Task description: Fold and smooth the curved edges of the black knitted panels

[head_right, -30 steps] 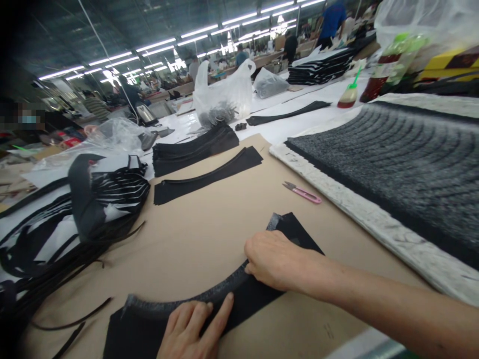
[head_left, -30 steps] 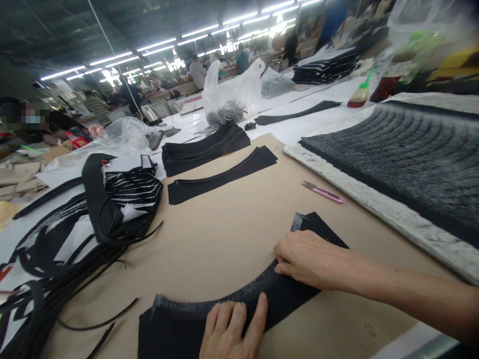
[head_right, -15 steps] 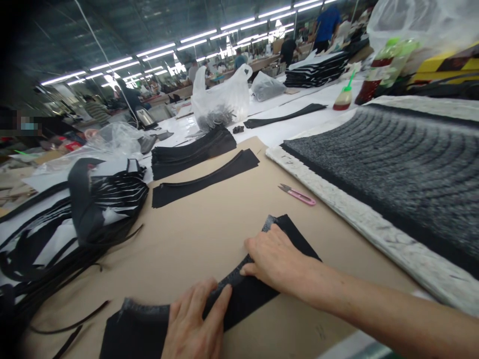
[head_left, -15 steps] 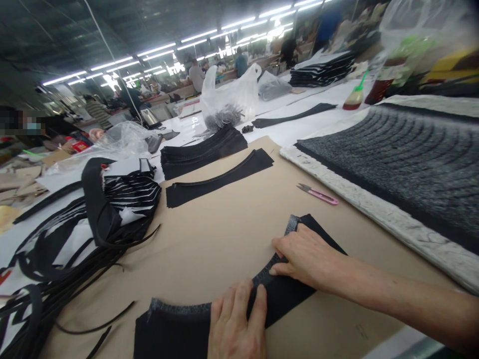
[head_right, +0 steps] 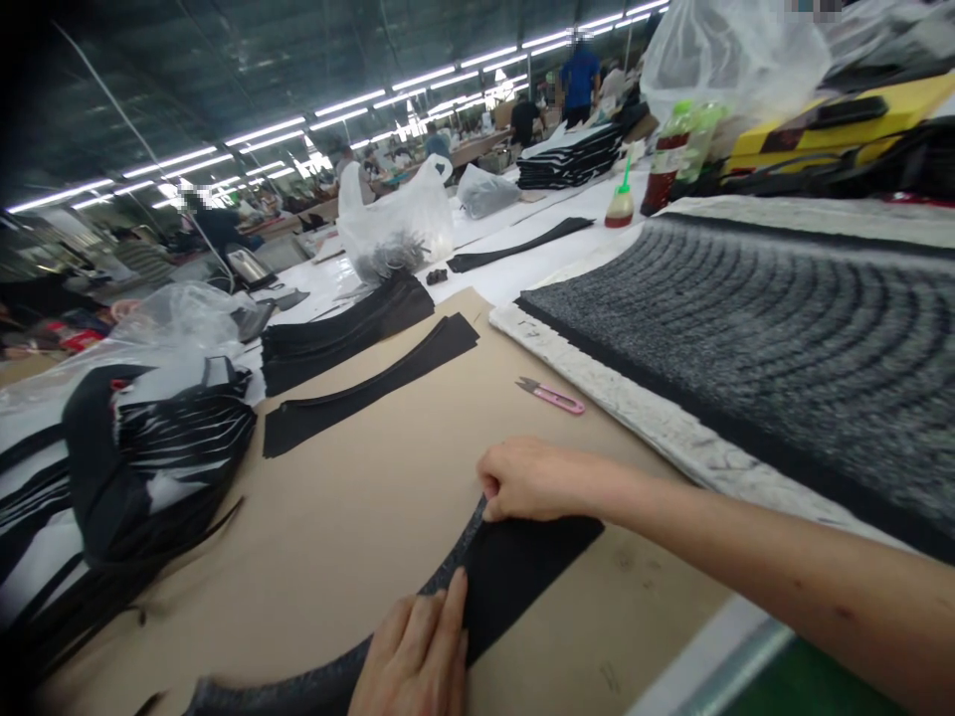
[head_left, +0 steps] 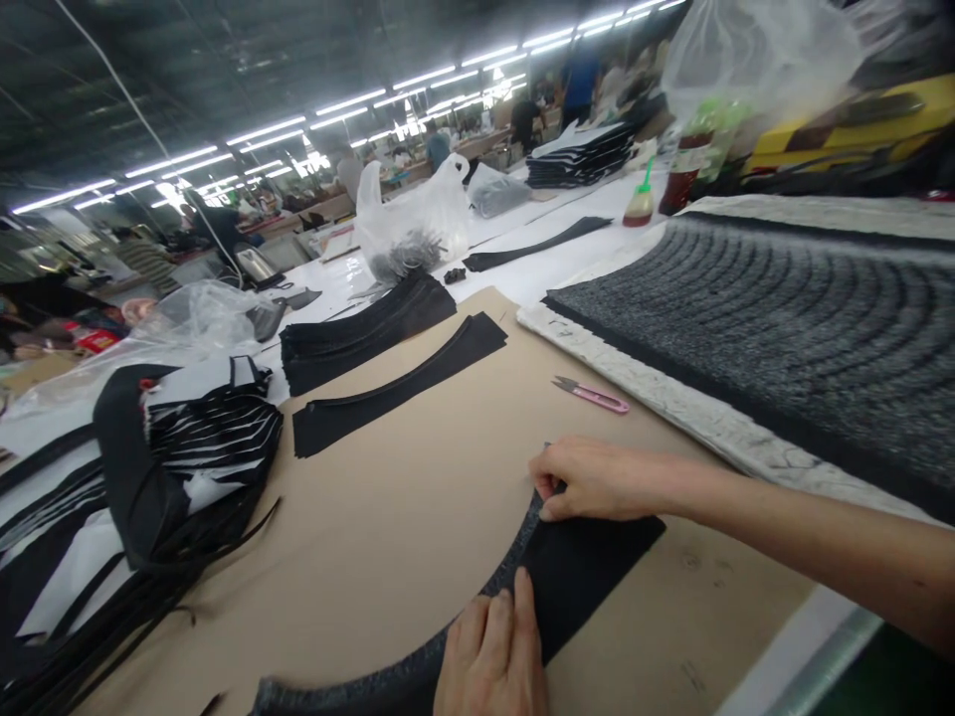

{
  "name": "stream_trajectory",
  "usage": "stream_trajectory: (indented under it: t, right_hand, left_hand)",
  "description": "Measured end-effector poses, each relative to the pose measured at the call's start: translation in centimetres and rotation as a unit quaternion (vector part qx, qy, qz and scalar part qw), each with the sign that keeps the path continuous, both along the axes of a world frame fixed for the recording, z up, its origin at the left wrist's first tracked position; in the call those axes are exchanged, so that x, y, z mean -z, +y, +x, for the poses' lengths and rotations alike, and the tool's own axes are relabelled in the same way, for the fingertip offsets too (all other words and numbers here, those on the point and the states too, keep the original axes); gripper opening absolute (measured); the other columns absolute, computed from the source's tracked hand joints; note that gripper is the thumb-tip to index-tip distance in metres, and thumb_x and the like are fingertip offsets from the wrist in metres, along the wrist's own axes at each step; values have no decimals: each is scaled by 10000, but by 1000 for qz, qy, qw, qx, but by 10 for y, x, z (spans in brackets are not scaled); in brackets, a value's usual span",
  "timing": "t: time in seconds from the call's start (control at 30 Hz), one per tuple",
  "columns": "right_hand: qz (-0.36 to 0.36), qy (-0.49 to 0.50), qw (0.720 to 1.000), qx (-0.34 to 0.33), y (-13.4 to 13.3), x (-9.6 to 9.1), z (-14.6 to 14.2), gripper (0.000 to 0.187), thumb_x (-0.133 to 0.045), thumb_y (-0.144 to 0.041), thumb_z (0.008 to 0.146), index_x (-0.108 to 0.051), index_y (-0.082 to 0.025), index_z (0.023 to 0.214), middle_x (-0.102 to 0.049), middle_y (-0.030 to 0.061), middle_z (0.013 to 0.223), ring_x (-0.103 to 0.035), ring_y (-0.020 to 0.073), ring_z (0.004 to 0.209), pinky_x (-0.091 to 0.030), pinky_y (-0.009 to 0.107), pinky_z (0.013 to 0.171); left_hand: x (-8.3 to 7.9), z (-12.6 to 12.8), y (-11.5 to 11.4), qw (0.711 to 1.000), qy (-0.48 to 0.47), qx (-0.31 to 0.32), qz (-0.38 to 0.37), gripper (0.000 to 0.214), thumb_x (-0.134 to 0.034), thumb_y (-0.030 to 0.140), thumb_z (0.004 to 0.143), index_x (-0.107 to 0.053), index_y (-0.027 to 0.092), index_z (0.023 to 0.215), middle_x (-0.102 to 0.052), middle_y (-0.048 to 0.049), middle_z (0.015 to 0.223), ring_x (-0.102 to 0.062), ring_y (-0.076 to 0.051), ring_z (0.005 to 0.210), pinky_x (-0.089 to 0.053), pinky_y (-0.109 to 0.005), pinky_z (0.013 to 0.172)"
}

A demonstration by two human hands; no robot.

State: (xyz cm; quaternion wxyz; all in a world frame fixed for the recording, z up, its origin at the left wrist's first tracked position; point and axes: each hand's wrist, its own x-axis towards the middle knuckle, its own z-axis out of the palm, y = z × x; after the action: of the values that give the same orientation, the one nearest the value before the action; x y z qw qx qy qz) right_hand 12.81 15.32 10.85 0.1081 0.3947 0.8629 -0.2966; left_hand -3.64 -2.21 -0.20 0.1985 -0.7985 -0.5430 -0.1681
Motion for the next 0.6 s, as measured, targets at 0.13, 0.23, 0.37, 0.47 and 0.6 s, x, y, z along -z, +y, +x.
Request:
stream_trajectory:
  t: [0.13, 0.23, 0.37, 0.47, 0.6]
  right_hand:
    - [7, 1, 1000, 10, 0, 4, 1, 91, -632, -286, 786, -659, -200, 795, -658, 34, 821, -599, 201, 855, -340, 245, 635]
    - [11, -3, 1000, 15, -2, 2, -1, 92, -622, -285, 786, -657, -199, 788, -655, 37, 805, -597, 202, 829, -334, 251, 628]
    - [19, -14, 1000, 11, -3, 0, -3, 74, -620, -267, 791, -651, -201, 779, -659, 36, 797, -601, 201, 833, -324, 252, 624]
    - [26, -28, 999, 9, -4, 0, -5, 67, -626, -265, 792, -653, -205, 786, -662, 35, 777, -607, 205, 808, -309, 257, 602]
    - [37, -37, 998, 18, -3, 3, -5, 98, -644, -294, 792, -659, -213, 846, -672, 44, 803, -612, 229, 827, -312, 267, 603]
  left_hand:
    - [-4, 0, 4, 1000, 20, -1, 20, 349, -448, 141, 913, -572, 123, 1239, -603, -64, 857, -562, -155, 755, -452, -260, 635]
    - [-8, 1, 5, 1000, 22, -4, 19, 340, -459, 169, 922, -569, 130, 1241, -591, -53, 836, -557, -154, 750, -440, -260, 629]
    - [-11, 4, 6, 1000, 21, -11, 9, 337, -456, 198, 931, -563, 128, 1243, -567, -42, 800, -540, -154, 725, -429, -272, 620]
    - [-11, 5, 7, 1000, 22, -16, 4, 329, -468, 211, 929, -569, 134, 1233, -551, -35, 785, -535, -154, 716, -419, -277, 612]
    - [-12, 6, 8, 1000, 25, -16, 2, 305, -476, 217, 928, -586, 144, 1203, -546, -35, 781, -524, -154, 700, -412, -280, 599]
